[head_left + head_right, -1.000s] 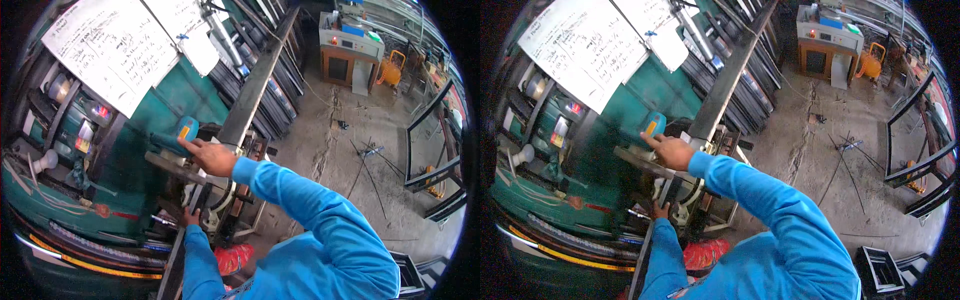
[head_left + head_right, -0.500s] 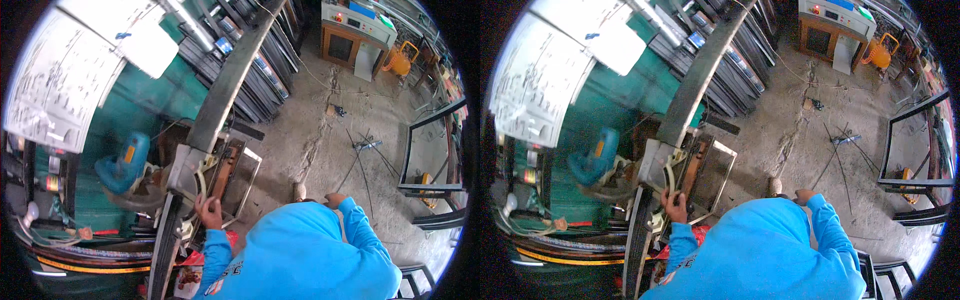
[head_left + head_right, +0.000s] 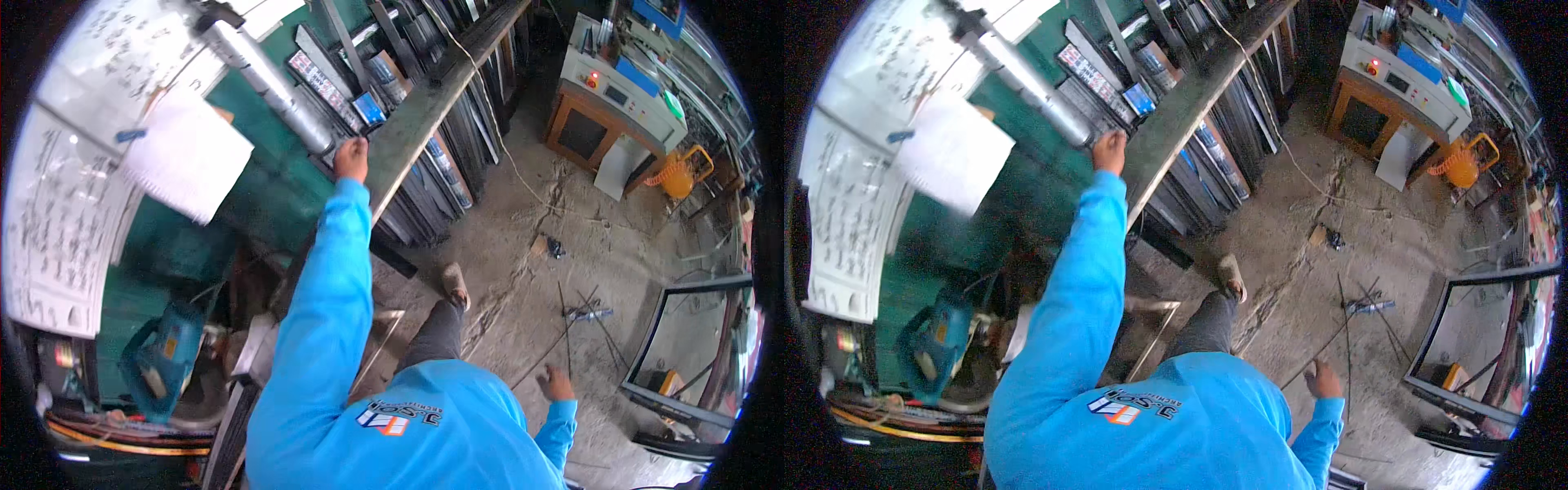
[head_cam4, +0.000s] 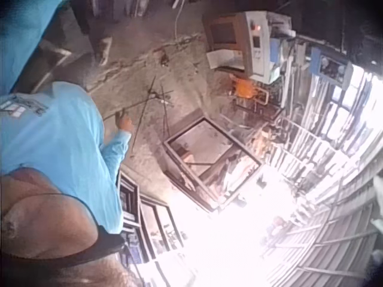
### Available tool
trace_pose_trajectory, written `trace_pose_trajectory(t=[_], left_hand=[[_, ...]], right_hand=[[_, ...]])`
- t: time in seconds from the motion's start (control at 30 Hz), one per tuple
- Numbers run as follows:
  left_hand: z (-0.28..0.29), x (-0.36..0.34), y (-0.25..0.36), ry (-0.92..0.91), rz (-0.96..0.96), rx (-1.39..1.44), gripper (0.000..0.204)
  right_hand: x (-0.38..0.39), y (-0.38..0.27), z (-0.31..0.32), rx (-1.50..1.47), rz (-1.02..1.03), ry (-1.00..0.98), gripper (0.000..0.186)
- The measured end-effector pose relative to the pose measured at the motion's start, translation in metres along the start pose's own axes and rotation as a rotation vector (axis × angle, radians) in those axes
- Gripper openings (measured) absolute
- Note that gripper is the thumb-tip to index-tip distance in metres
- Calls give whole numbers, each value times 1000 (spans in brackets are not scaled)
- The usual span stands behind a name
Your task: The person measures a window frame using a tape measure, retrieves a metal profile from a rack, and cuts the profile using a miter saw.
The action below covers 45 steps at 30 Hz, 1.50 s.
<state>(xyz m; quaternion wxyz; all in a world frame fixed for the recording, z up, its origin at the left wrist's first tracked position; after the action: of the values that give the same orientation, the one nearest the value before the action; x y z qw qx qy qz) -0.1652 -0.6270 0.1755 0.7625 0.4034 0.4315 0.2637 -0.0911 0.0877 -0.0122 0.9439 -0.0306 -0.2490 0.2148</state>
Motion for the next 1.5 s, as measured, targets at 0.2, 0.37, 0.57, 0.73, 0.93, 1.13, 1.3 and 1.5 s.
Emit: trace_pose_trajectory(t=[0.2, 0.37, 0.57, 0.73, 0.93, 1.13, 1.3, 1.5], left_hand=[[-116, -197, -221, -408, 225, -408, 38], [-151, -222, -369, -765, 480, -709, 61], [-180, -221, -353, -739, 105, -947, 57], [-173, -229, -329, -756, 626, -775, 47], [-120, -228, -232, 99, 337, -408, 32], [-116, -161, -22, 128, -57, -125, 28], [-81, -107, 52, 281, -55, -398, 27], [-56, -57, 42, 441, 50, -376, 22]], right_hand=[[-51, 10, 13, -198, -347, -271, 51], [-117, 3, 45, -260, -370, -448, 46], [-221, -1, 111, -591, -383, -61, 42], [-353, -112, 206, -18, 92, -176, 31], [-494, -355, 331, -1051, 546, -431, 40], [-510, -569, 418, -1640, 756, -1296, 58], [-528, -622, 481, -1467, 592, -1320, 44], [-524, -664, 557, -1301, 970, -1091, 33]])
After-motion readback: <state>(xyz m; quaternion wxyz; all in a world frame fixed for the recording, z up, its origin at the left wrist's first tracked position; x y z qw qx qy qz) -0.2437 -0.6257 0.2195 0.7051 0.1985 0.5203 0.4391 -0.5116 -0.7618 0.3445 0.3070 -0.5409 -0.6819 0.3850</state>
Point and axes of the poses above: each hand's wrist, its own x-axis away from the middle knuckle, its own z-axis out of the back of the hand, y = z × x, the point moved 6 cm from there along -x, towards the middle knuckle, and after that the axes turned 12 degrees about x, right-handed, at the moved point
